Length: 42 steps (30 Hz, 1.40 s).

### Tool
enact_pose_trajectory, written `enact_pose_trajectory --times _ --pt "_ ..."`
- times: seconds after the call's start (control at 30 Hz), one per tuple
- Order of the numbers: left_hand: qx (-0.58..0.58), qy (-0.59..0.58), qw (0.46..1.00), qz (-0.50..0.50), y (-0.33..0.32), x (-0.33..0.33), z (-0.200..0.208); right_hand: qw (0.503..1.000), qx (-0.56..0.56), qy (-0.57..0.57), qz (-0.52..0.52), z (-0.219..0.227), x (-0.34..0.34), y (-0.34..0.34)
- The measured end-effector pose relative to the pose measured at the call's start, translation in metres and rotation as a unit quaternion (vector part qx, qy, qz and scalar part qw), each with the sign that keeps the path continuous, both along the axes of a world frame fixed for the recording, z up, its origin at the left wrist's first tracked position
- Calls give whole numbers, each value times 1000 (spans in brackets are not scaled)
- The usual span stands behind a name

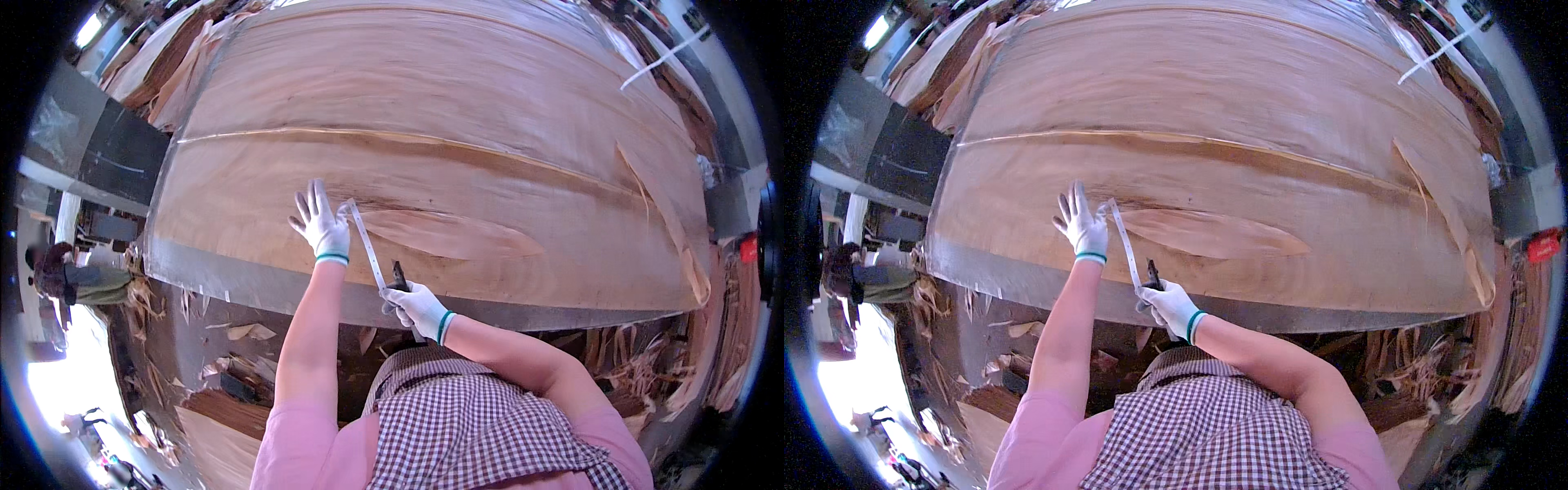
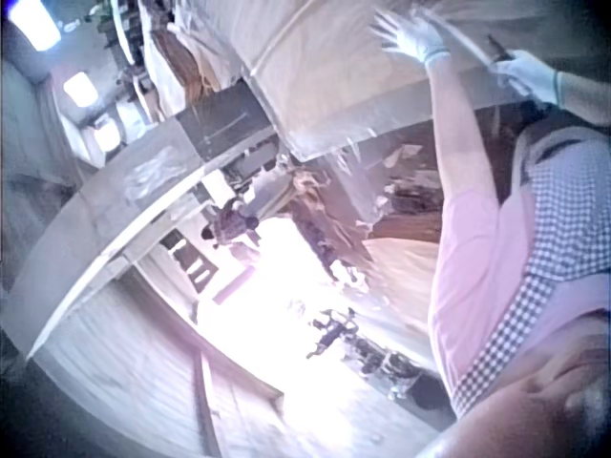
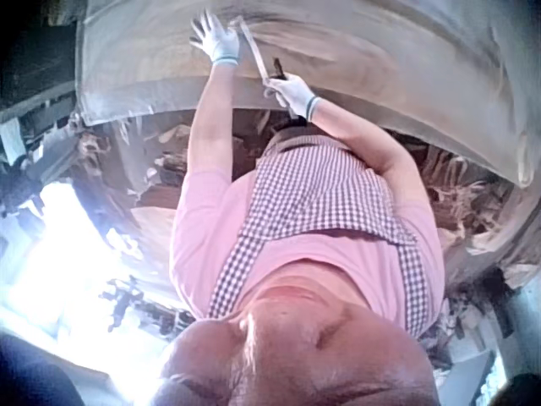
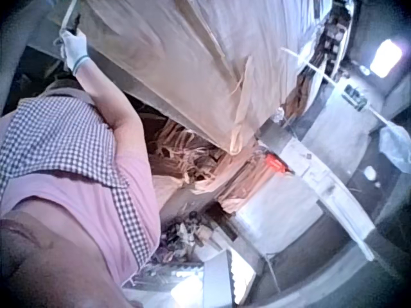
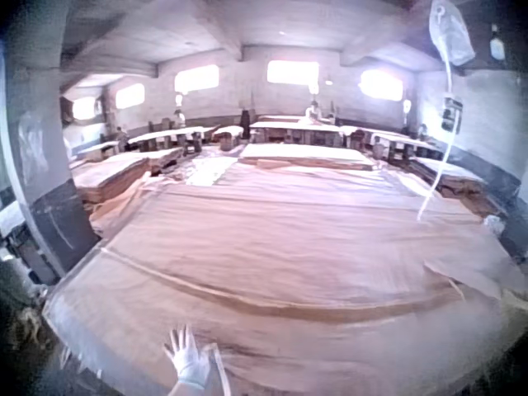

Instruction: The person handles large sheets of wood veneer, picking them up from stacks, laying them across work tables, and using a knife to trim strips and pieces.

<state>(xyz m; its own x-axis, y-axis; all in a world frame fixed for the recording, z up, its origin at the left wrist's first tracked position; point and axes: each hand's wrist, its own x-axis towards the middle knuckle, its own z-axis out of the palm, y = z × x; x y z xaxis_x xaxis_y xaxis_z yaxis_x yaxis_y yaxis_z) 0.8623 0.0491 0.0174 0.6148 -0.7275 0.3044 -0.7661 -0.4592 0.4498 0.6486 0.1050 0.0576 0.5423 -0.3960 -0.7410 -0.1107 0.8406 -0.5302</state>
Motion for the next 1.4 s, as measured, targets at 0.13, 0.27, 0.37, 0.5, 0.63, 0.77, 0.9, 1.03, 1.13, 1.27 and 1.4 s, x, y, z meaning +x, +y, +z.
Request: enact_pose_trajectory --times 0.13,0.27,0.37,0.5,0.63,0.77,0.9,1.03,1.13,1.27,1.4 --pt "152 -147 954 -212 23 -15 -7 998 -63 17 6 -2 -6 -4" --pt "153 -88 969 -173 28 -7 -25 990 -132 35 29 9 -20 -32" --pt "142 -104 967 -182 29 -3 -27 980 -194 46 15 43 -38 -66" --pt "192 -120 958 -176 23 -12 -10 963 -169 -124 -168 77 -56 -101" --pt "87 -117 950 -275 12 -60 11 951 -144 -103 -252 53 -87 -98" --pt "44 -99 867 -486 0 -129 -5 949 -92 -38 -300 -2 -98 -66" --pt "45 -29 873 -484 -10 -140 -8 949 -69 -36 -306 -15 -104 -49" --pt "43 133 916 -376 -29 -155 11 949 -56 -21 -309 -16 -106 -47" --pt "38 13 943 -330 -48 -168 13 953 -62 -26 -294 -13 -106 -50" --pt "70 -163 931 -319 -55 -170 -10 975 -148 59 -154 -14 -123 -61" --pt "73 -174 928 -322 -60 -172 -14 787 -504 353 -43 -24 -179 -92"
